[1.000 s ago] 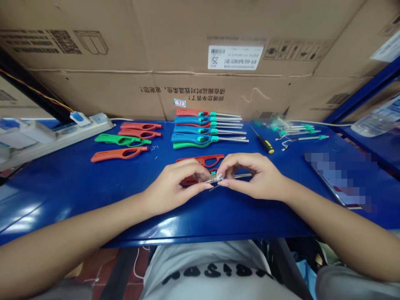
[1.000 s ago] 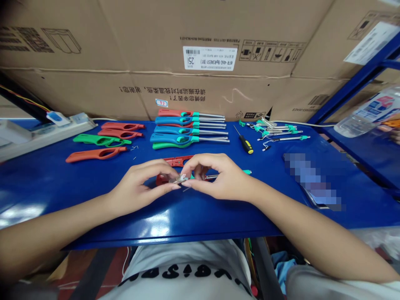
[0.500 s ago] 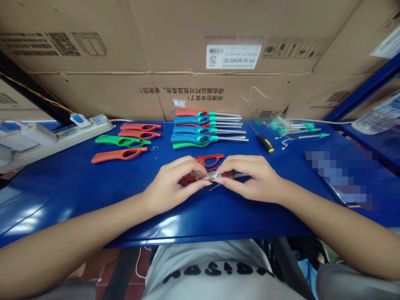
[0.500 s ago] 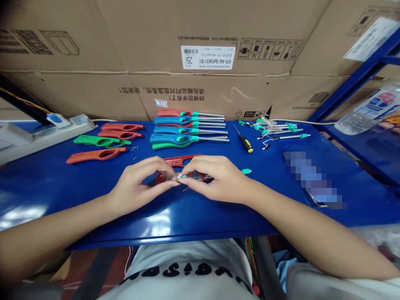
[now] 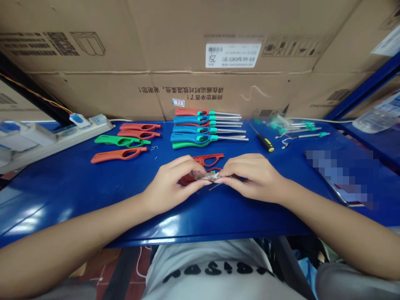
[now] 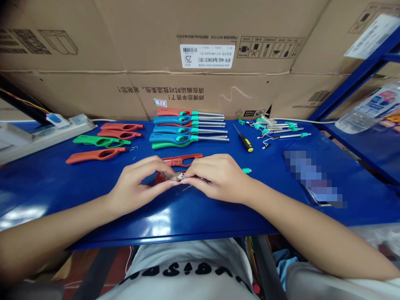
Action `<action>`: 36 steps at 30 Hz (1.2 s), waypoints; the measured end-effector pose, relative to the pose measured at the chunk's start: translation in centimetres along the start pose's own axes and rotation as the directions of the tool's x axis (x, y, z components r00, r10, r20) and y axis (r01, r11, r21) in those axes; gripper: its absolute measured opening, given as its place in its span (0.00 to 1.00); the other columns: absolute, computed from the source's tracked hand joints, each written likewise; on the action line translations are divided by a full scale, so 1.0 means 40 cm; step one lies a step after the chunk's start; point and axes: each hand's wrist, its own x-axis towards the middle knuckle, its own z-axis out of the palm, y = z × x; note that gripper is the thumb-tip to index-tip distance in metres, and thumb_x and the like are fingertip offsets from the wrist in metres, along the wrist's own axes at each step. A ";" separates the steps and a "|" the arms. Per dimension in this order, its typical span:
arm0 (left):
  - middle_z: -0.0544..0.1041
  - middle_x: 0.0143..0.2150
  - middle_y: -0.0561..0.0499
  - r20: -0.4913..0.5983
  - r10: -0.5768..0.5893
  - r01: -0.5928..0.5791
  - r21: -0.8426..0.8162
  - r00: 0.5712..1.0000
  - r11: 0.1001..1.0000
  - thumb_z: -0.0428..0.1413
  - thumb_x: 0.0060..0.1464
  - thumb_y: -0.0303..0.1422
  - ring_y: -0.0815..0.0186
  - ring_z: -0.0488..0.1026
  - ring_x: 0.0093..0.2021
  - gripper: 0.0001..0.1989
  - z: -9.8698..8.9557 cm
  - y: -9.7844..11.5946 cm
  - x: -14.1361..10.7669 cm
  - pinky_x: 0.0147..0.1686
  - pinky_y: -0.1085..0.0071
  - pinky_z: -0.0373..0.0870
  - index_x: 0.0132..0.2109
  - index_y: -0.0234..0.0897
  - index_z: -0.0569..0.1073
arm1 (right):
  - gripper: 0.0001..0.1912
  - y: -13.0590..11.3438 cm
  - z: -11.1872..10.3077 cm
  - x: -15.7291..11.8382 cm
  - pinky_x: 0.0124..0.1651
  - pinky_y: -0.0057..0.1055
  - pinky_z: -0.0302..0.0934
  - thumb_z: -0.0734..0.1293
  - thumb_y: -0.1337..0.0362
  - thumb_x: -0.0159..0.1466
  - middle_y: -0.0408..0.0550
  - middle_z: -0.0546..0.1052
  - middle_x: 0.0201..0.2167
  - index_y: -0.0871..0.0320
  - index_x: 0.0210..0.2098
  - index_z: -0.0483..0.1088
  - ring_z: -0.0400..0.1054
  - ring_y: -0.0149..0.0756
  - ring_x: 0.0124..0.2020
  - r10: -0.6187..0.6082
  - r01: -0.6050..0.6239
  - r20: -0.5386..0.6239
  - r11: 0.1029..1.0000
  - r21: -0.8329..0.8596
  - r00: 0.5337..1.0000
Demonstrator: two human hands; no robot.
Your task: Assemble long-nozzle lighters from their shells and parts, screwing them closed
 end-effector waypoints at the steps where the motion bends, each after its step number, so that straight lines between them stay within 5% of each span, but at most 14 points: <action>1: 0.78 0.36 0.51 0.001 -0.002 0.002 -0.002 1.000 1.000 0.64 0.59 0.30 0.69 0.75 0.35 0.04 0.000 0.000 0.000 0.37 0.74 0.73 0.41 0.36 0.77 | 0.04 -0.001 0.001 0.000 0.35 0.27 0.66 0.67 0.66 0.69 0.45 0.82 0.31 0.58 0.38 0.74 0.76 0.31 0.31 0.005 -0.005 -0.001 1.000 0.005 1.000; 22: 0.77 0.35 0.52 -0.008 0.048 -0.048 0.023 0.999 0.999 0.64 0.58 0.28 0.72 0.74 0.35 0.04 0.002 -0.001 -0.008 0.36 0.77 0.71 0.40 0.35 0.77 | 0.04 -0.019 -0.003 0.004 0.32 0.24 0.66 0.71 0.67 0.65 0.44 0.81 0.27 0.59 0.33 0.77 0.73 0.27 0.27 0.201 -0.192 -0.013 0.948 0.254 0.979; 36: 0.77 0.34 0.52 0.002 0.036 -0.036 0.028 0.999 0.999 0.64 0.58 0.29 0.72 0.73 0.34 0.04 0.010 -0.004 -0.004 0.35 0.77 0.70 0.40 0.34 0.77 | 0.06 -0.009 -0.005 -0.005 0.34 0.26 0.63 0.69 0.66 0.67 0.43 0.80 0.28 0.59 0.33 0.76 0.72 0.28 0.28 0.142 -0.148 0.065 0.984 0.103 0.988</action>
